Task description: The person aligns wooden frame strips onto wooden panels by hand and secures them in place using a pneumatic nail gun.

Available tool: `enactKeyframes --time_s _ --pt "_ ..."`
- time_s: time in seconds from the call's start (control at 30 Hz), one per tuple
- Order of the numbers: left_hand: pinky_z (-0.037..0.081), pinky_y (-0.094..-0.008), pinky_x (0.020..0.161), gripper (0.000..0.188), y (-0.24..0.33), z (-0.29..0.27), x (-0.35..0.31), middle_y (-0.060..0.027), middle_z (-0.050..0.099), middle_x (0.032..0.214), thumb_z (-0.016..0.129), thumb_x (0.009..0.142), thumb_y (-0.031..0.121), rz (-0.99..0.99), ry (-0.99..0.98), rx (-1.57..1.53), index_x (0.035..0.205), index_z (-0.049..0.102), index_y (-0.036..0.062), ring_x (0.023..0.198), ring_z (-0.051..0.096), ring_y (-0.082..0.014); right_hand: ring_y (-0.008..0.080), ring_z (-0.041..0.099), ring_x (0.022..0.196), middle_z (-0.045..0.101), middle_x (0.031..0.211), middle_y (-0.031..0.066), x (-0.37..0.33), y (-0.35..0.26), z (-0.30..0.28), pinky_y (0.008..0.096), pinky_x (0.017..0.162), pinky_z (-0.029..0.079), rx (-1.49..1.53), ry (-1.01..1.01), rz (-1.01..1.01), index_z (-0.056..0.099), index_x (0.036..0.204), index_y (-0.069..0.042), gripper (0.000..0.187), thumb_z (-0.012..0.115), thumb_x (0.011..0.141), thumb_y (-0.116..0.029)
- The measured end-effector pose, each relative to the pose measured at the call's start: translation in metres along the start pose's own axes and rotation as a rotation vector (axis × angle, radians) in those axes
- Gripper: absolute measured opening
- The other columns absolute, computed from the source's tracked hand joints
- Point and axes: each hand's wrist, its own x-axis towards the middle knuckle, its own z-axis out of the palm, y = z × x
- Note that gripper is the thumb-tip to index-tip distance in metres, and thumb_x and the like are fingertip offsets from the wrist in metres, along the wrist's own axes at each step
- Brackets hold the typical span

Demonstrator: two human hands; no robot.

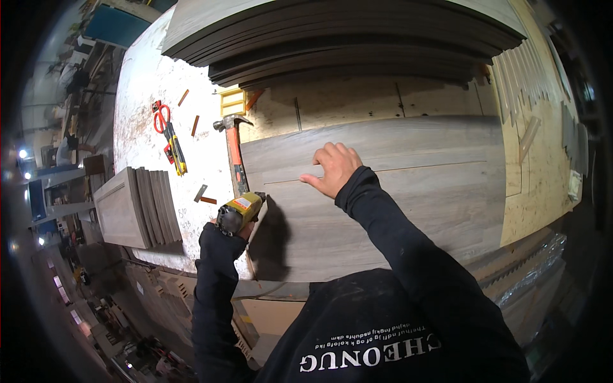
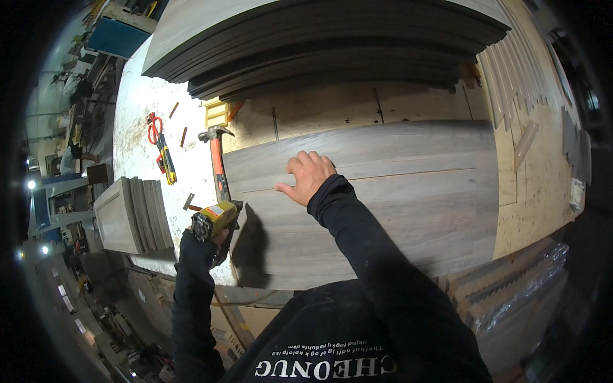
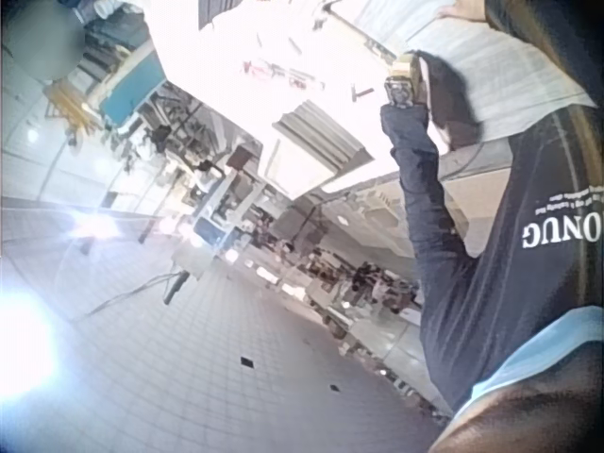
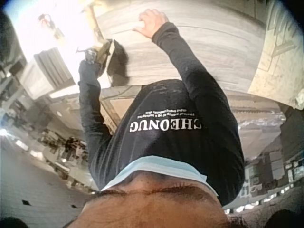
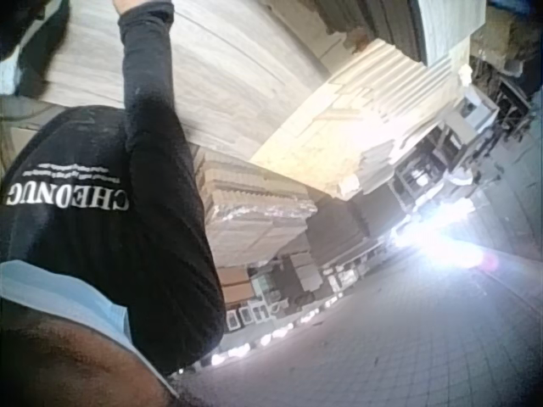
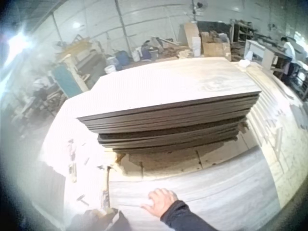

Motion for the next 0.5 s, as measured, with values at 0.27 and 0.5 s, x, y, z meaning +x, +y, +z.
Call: enactKeyframes --time_s 0.27,0.5 --pt "0.044 -0.0252 0.045 0.037 -0.081 0.007 -0.015 -0.0053 0.060 0.067 0.072 0.071 0.020 0.078 0.169 -0.001 0.100 0.059 0.0014 0.050 0.054 -0.0099 0.0210 0.051 0.083 0.054 0.085 0.0033 -0.006 0.005 -0.002 0.0353 0.075 0.041 0.020 -0.093 -0.051 0.062 0.089 -0.010 0.032 0.066 0.072 -0.037" --pt "0.050 -0.0284 0.064 0.054 -0.145 -0.008 -0.015 -0.0089 0.063 0.089 0.071 0.072 0.022 -0.446 0.266 -0.195 0.118 0.050 0.0054 0.068 0.061 -0.0163 0.0214 0.050 0.086 0.054 0.088 0.0037 -0.022 0.009 -0.018 0.0349 0.077 0.039 -0.013 -0.057 -0.076 0.062 0.094 -0.011 0.030 0.064 0.074 -0.033"
